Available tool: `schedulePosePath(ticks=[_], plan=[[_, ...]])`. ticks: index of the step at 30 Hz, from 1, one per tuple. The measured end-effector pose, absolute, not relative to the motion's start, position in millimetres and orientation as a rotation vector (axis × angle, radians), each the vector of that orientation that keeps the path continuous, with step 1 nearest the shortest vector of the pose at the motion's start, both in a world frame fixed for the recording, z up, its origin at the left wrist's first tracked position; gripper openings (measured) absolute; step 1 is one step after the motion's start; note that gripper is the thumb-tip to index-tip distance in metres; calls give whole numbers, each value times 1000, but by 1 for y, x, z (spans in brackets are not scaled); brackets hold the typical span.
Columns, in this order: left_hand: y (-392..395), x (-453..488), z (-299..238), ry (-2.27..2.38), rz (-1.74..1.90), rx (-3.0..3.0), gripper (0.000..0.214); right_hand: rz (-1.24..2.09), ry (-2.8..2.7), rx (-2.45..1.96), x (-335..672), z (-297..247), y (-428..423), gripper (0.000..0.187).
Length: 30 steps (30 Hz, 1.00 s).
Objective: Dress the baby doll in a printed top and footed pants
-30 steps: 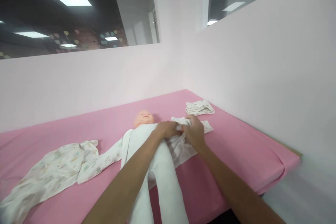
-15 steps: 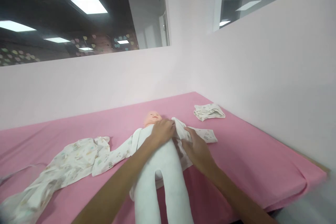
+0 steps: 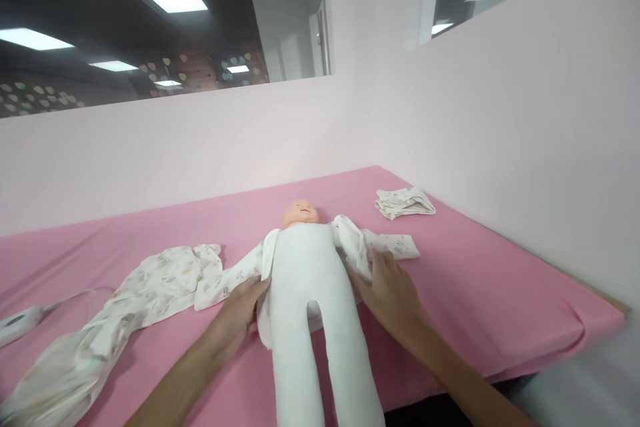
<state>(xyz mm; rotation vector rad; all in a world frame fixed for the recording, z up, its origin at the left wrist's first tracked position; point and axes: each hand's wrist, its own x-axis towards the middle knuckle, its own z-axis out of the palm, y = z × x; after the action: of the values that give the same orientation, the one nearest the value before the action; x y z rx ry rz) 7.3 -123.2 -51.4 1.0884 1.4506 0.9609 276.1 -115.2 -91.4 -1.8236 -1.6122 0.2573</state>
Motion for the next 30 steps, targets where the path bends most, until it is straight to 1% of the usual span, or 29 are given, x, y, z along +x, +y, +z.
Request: schedulePosePath(ticks=[2,4,6,9,10,12,14,15,18,20,23,26,27,28,30], plan=[[-123,9,-49,1392,919,967,31,203,-1628,-1863,271,-87,-108,35],[-124,6,-47,1371,906,912,24,217,-1630,-1876,269,-83,-104,25],[-127,1,-43,1372,961,932,22,213,-1598,-1878,271,-78,-102,21],[-133,-4,-33,1352,1095,983,30,207,-1517,-1863,282,-66,-101,21],[-135,-3,-28,1341,1124,994,32,280,-1480,-1846,286,-61,-101,22],[-138,4,-16,1312,1146,1023,34,553,-1385,-1775,291,-47,-102,23],[-139,17,-5,1252,1132,1091,38,829,-1314,-1653,287,-30,-106,22],[-139,25,0,1224,1103,1135,41,903,-1313,-1590,282,-22,-109,21],[-136,49,10,1168,942,1306,54,956,-1482,-1419,257,-6,-121,14],[-132,59,12,1176,786,1501,53,974,-1677,-1350,241,-3,-128,17],[-123,62,10,1429,720,1880,44,866,-1833,-1411,227,-8,-131,32],[-108,61,6,1839,818,2082,42,609,-1752,-1588,222,-12,-118,49],[-101,61,4,1902,816,2094,42,526,-1739,-1639,220,-11,-110,51],[-92,62,3,1926,802,2092,41,453,-1744,-1681,217,-10,-101,49],[-73,66,2,1960,744,2090,40,368,-1787,-1740,210,-7,-80,35]])
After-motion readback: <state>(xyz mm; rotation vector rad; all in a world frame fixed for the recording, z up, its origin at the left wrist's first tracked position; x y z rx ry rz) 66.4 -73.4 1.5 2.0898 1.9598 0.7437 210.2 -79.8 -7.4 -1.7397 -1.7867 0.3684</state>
